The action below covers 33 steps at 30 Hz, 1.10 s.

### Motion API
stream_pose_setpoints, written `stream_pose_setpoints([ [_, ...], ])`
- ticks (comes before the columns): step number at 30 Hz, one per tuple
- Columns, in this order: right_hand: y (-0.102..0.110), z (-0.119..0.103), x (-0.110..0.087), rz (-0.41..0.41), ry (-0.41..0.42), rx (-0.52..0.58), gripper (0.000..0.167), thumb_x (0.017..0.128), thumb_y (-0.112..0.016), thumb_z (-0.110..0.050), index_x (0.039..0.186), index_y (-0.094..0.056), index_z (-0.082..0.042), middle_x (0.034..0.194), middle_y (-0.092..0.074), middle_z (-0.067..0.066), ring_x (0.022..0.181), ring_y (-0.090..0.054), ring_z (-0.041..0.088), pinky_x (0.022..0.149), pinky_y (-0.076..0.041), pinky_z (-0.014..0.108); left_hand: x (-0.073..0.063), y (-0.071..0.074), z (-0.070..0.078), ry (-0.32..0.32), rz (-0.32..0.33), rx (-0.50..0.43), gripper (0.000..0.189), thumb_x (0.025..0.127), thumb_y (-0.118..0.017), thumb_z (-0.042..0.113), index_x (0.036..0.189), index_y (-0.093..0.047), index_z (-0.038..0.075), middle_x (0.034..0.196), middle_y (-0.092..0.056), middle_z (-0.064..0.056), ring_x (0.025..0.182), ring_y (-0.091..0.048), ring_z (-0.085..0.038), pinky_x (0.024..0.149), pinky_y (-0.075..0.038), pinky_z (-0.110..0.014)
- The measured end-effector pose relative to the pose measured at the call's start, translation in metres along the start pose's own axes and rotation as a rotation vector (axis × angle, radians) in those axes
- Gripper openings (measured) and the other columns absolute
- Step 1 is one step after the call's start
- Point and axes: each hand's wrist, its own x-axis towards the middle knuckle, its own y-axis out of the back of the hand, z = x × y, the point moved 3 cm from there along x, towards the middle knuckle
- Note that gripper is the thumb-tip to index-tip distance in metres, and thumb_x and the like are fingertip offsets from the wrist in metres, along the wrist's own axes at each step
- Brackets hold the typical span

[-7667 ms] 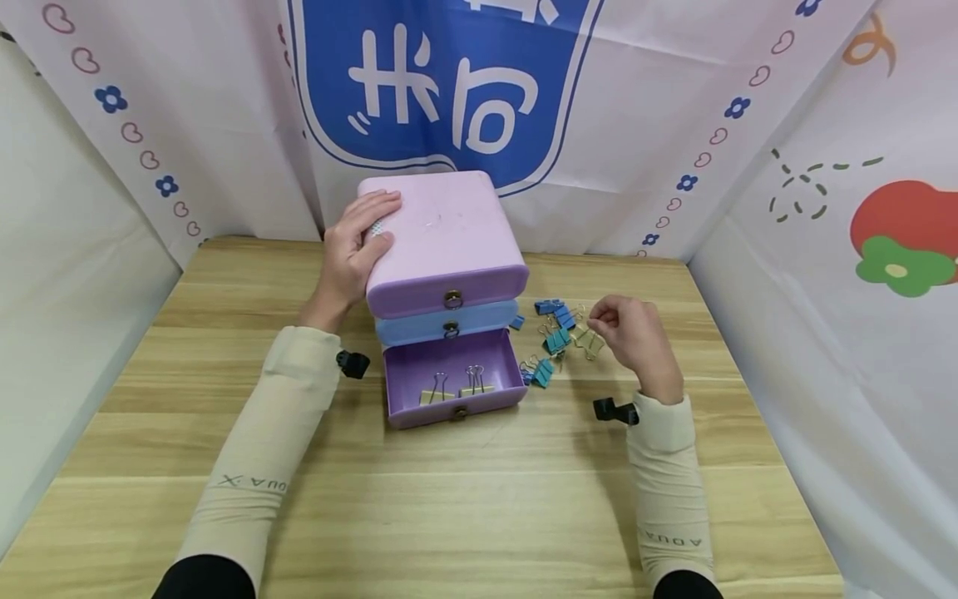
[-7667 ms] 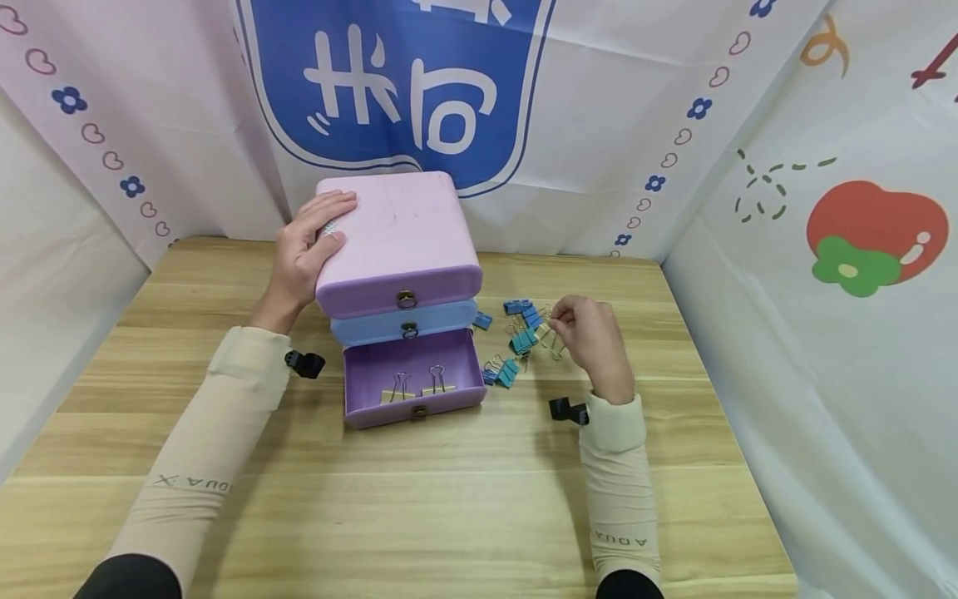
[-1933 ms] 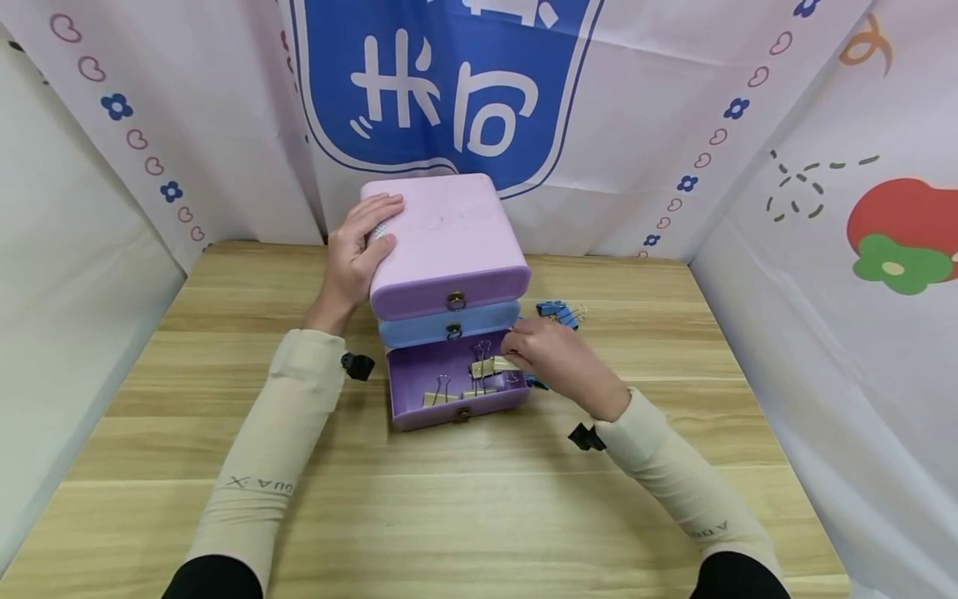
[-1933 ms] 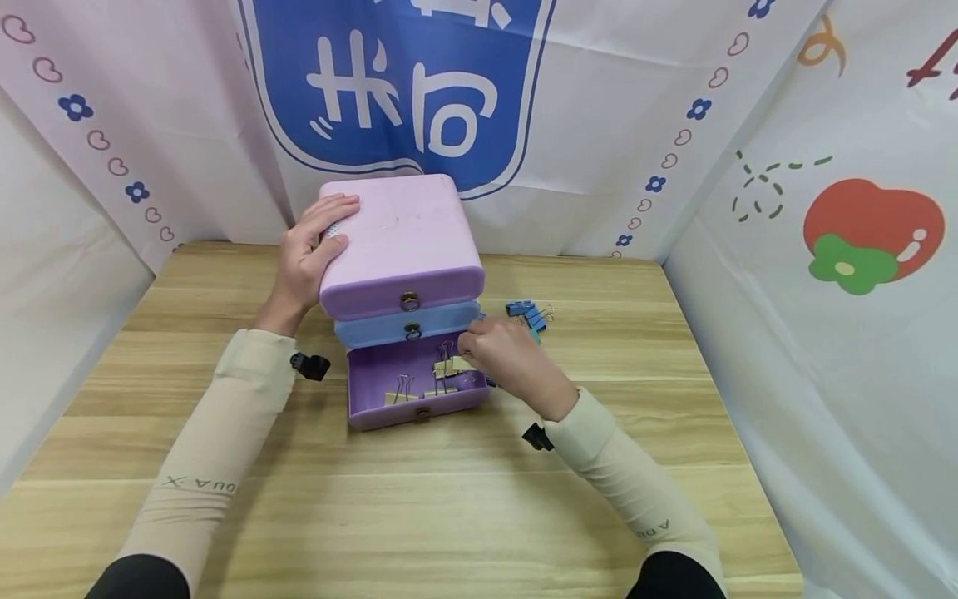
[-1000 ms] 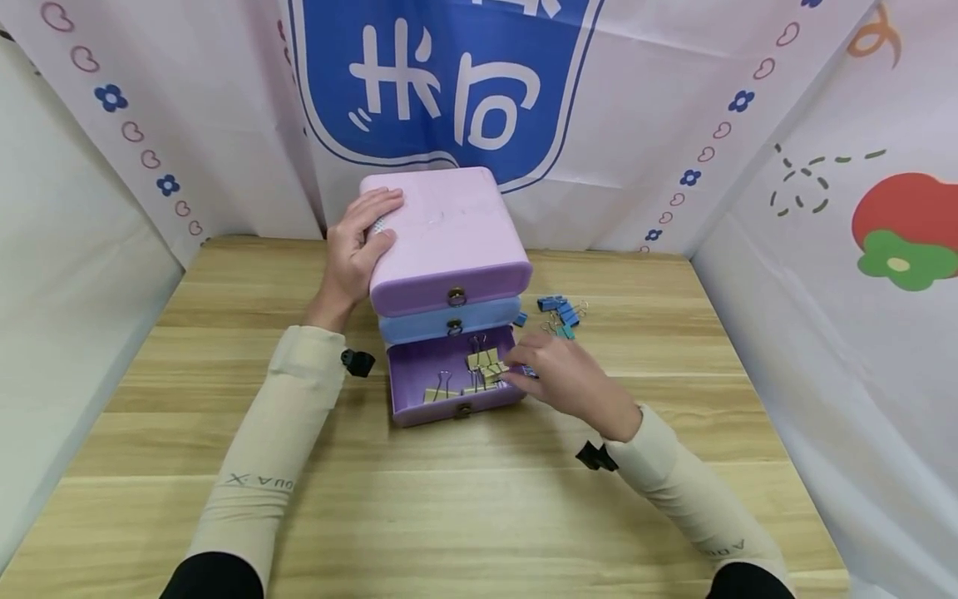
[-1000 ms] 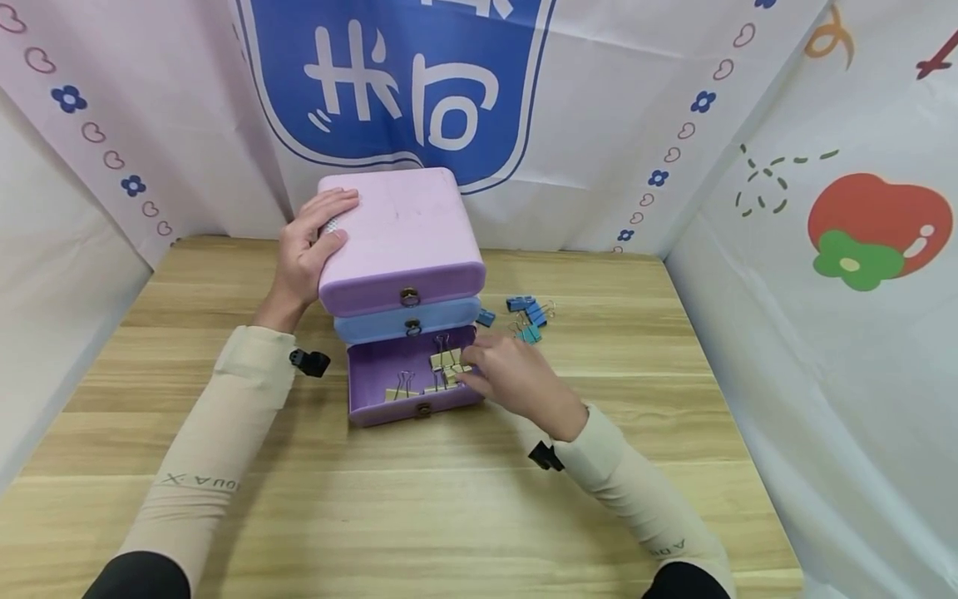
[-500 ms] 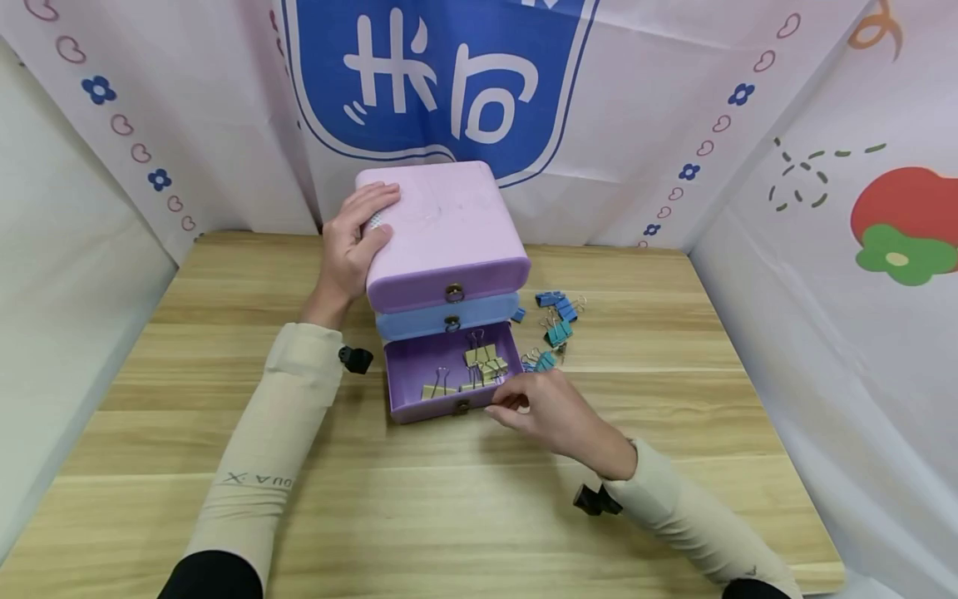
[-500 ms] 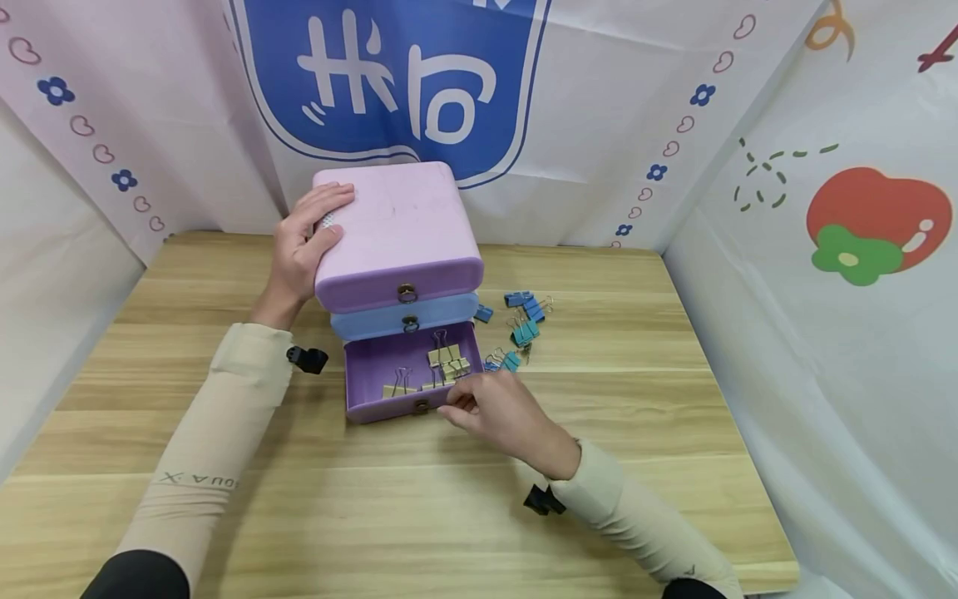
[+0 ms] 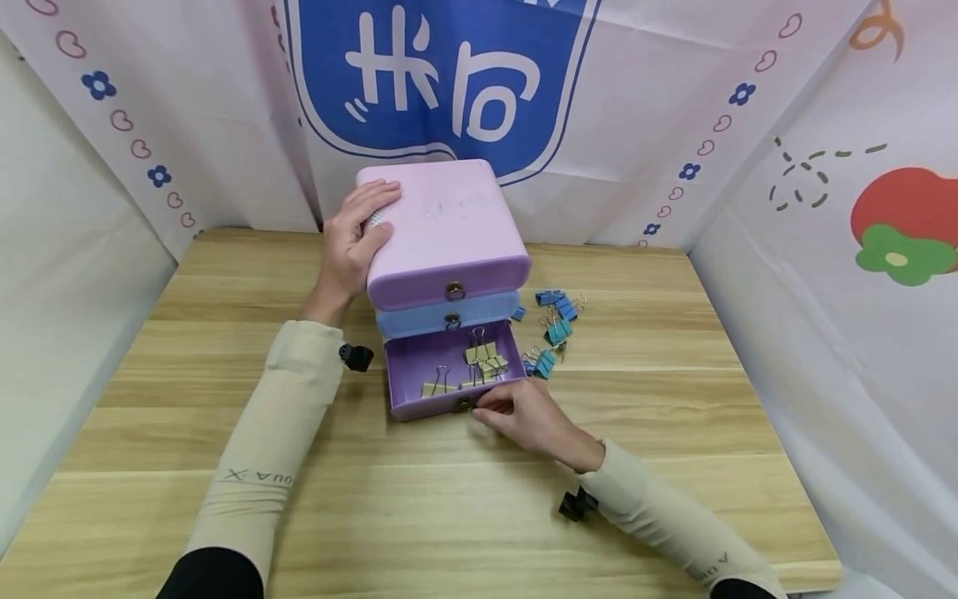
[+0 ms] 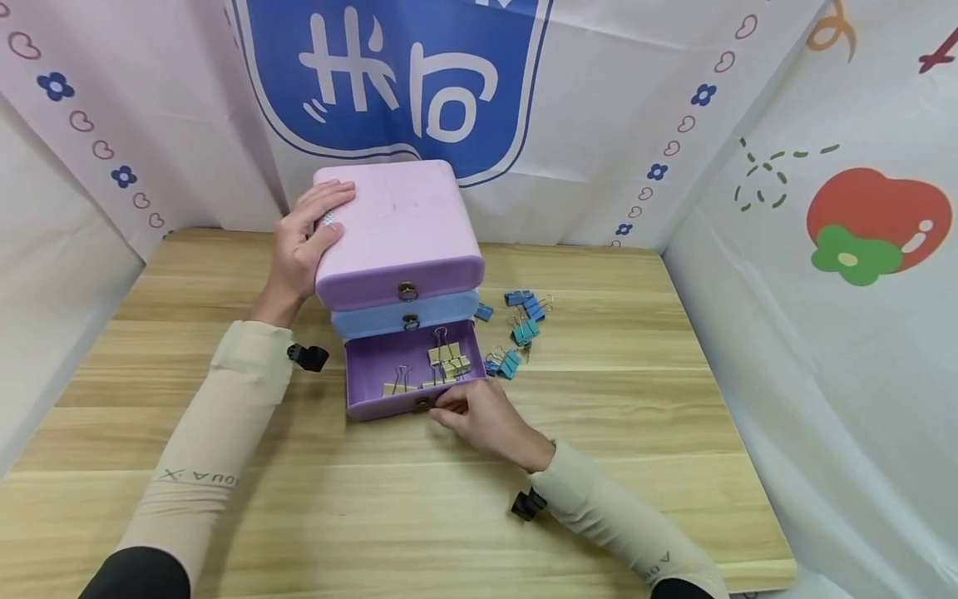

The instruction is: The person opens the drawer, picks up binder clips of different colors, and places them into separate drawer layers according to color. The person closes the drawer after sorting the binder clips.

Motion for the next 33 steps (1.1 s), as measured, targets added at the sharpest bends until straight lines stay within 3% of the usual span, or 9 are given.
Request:
stream_pose_setpoints([
  [5, 0.0, 0.004, 0.007, 0.056, 0.023, -0.035, 0.011, 0.094, -0.079, -0.017, 0.1, -0.085, -0.01, 0.095, -0.084, 0.004, 0.077, -0.076, 0.006, 0.07, -0.06, 0.016, 0.002, 0.001, -0.003, -0.014, 0.007, -0.006, 0.049, 0.088, -0.054, 0.012, 0.129, -0.069, -0.01, 0.142, -0.064, -0.028, 0.147, -0.049, -0.041, 0.131, -0.027, -0.034],
  [11, 0.002, 0.008, 0.022, 0.14, 0.015, -0.083, 0.013, 0.096, -0.078, -0.024, 0.097, -0.086, -0.014, 0.094, -0.084, 0.001, 0.071, -0.071, 0.001, 0.064, -0.057, 0.019, 0.007, 0.003, -0.03, -0.037, 0.011, 0.009, 0.049, 0.088, -0.058, 0.019, 0.13, -0.073, -0.001, 0.143, -0.068, -0.017, 0.148, -0.051, -0.032, 0.13, -0.028, -0.032],
  [15, 0.003, 0.01, 0.032, 0.163, -0.002, -0.098, 0.017, 0.098, -0.075, -0.027, 0.094, -0.087, -0.014, 0.087, -0.083, -0.002, 0.058, -0.06, 0.0, 0.054, -0.049, 0.02, 0.006, 0.002, -0.039, -0.035, 0.004, 0.003, 0.049, 0.087, -0.06, 0.022, 0.13, -0.075, 0.005, 0.143, -0.069, -0.011, 0.147, -0.052, -0.026, 0.13, -0.029, -0.032],
  [23, 0.002, 0.011, 0.047, 0.201, -0.006, -0.099, 0.026, 0.101, -0.071, -0.028, 0.087, -0.087, -0.014, 0.066, -0.074, -0.003, 0.044, -0.035, 0.001, 0.045, -0.03, 0.019, 0.005, 0.0, -0.04, -0.022, 0.007, -0.008, 0.049, 0.087, -0.06, 0.022, 0.131, -0.075, 0.005, 0.143, -0.069, -0.011, 0.147, -0.052, -0.026, 0.13, -0.029, -0.031],
  [29, 0.003, 0.012, 0.057, 0.216, 0.004, -0.097, 0.029, 0.101, -0.071, -0.027, 0.081, -0.086, -0.013, 0.06, -0.068, -0.005, 0.043, -0.031, 0.001, 0.043, -0.027, 0.019, 0.005, 0.001, -0.04, -0.018, 0.007, 0.001, 0.049, 0.087, -0.06, 0.023, 0.131, -0.075, 0.007, 0.144, -0.069, -0.009, 0.147, -0.052, -0.025, 0.13, -0.029, -0.031],
  [33, 0.004, 0.013, 0.064, 0.216, -0.015, -0.089, 0.031, 0.101, -0.071, -0.028, 0.079, -0.085, -0.012, 0.051, -0.056, -0.008, 0.042, -0.031, 0.001, 0.043, -0.026, 0.019, 0.004, 0.0, -0.038, -0.019, 0.005, 0.01, 0.049, 0.087, -0.06, 0.022, 0.131, -0.074, 0.005, 0.144, -0.069, -0.011, 0.147, -0.052, -0.026, 0.13, -0.028, -0.031],
])
